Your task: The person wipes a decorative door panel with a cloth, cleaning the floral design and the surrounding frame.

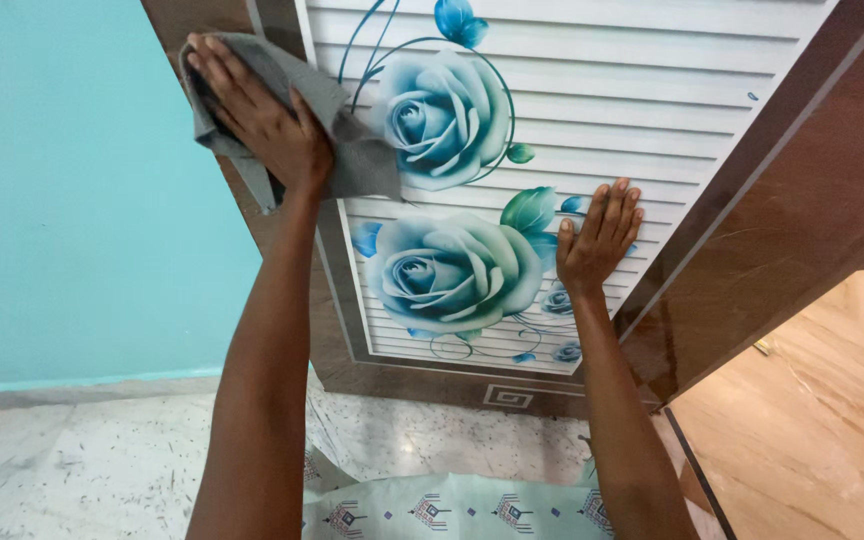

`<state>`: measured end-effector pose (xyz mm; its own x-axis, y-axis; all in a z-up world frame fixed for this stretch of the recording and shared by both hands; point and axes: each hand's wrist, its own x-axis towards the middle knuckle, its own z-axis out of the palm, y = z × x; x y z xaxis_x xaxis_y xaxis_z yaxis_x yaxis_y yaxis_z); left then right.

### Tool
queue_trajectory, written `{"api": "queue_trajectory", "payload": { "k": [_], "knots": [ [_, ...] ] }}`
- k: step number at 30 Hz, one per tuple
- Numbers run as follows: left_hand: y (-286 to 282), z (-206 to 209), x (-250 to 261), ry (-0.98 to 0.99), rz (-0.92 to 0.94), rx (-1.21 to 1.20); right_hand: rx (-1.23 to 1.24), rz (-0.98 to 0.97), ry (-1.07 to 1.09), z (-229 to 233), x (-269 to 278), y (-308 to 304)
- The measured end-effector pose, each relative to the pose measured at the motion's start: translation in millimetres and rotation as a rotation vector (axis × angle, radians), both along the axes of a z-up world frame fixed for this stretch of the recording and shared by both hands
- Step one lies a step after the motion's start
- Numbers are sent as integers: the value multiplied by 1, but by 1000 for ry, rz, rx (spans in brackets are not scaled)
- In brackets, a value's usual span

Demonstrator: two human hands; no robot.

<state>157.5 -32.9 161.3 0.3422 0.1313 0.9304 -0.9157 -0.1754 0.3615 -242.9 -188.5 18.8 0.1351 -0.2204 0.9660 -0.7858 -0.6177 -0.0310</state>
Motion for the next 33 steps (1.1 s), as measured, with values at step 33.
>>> {"api": "queue_trajectory", "payload": {
  "k": [33],
  "knots": [
    [-63, 76, -186, -364, -76, 328, -4, 3, -24, -1, 3, 0]
  ]
}}
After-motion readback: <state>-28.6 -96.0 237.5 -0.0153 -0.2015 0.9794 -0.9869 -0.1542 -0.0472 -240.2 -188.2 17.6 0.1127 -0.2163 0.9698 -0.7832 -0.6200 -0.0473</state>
